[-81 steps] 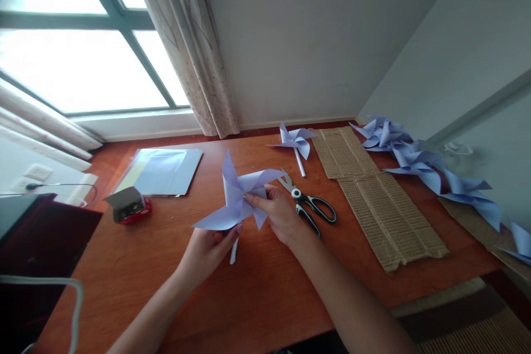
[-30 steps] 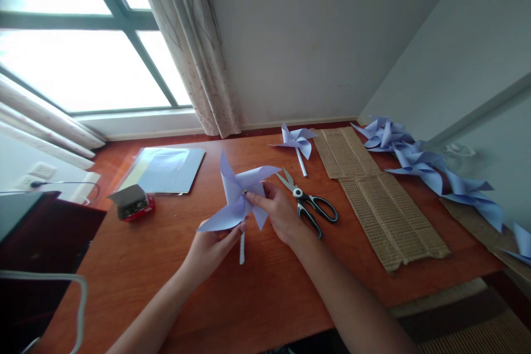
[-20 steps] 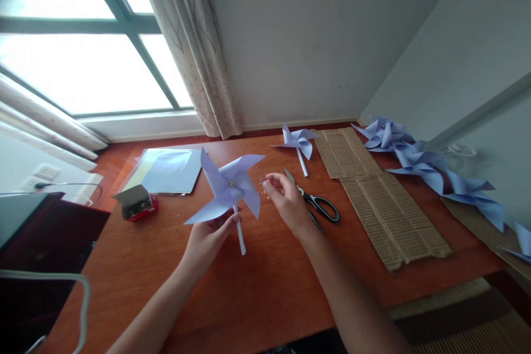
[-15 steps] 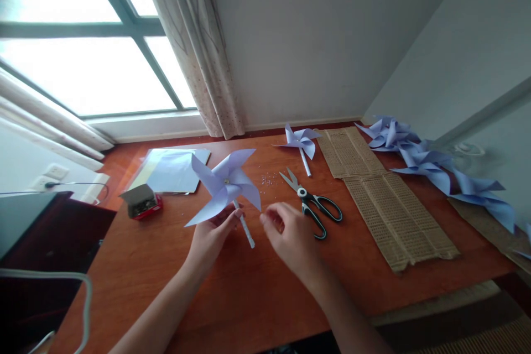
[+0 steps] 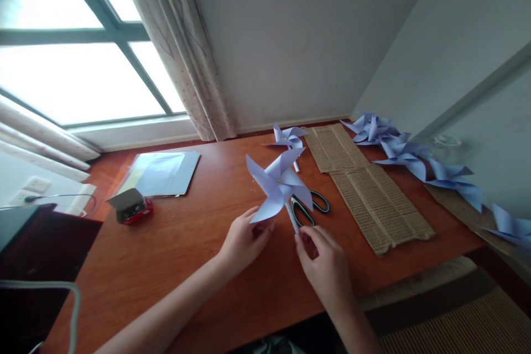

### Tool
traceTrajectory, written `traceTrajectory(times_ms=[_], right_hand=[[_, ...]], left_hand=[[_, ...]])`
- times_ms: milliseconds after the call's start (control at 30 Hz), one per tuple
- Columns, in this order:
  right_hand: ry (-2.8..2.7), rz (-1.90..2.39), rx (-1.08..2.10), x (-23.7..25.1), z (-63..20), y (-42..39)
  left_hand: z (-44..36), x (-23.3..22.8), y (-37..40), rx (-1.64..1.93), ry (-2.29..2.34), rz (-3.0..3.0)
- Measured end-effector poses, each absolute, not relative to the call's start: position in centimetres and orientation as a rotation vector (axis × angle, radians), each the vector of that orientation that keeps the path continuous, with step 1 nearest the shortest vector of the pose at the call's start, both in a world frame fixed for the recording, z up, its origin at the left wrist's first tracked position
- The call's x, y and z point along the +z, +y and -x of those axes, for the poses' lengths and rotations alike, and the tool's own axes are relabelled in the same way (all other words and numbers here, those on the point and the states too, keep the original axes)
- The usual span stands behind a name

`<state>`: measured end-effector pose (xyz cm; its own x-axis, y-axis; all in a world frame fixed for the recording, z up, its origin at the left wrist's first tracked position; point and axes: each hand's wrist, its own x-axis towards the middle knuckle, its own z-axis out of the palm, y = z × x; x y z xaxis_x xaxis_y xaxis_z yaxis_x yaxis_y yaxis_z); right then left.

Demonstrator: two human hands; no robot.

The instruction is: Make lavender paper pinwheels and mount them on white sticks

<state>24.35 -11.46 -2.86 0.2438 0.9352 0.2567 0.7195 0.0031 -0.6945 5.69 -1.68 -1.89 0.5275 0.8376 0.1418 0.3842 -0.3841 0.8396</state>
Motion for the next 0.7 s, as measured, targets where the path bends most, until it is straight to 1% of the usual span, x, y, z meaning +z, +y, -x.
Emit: traceTrajectory(times_ms=[67,167,400,533,700], right_hand=[[-1.503,1.853,0.255,-3.2,-26.6,-12.3],[-1.439,1.969,0.157,-3.8,-29.7,-13.5],[-1.356,2.144,0.109,-5.1,-32.9,-14.8],[-1.436,2.16,0.107,-5.3,-32.8,-14.7],[-1.564,2.153,0.025,-5.7,-33.0,-14.0]], left_hand=[[-7.0,-1.5,-1.6,0.658,0.925,-2.284],[-9.5,-0.9,-1.4,0.522,0.797,-2.567],[-13.5,-1.9,-0.3,0.439,0.753,-2.79],[-12.4,-2.5,-0.1,0.401,0.764,-2.77],[-8.2,-1.8,-0.9,0.347,0.822,-2.721]])
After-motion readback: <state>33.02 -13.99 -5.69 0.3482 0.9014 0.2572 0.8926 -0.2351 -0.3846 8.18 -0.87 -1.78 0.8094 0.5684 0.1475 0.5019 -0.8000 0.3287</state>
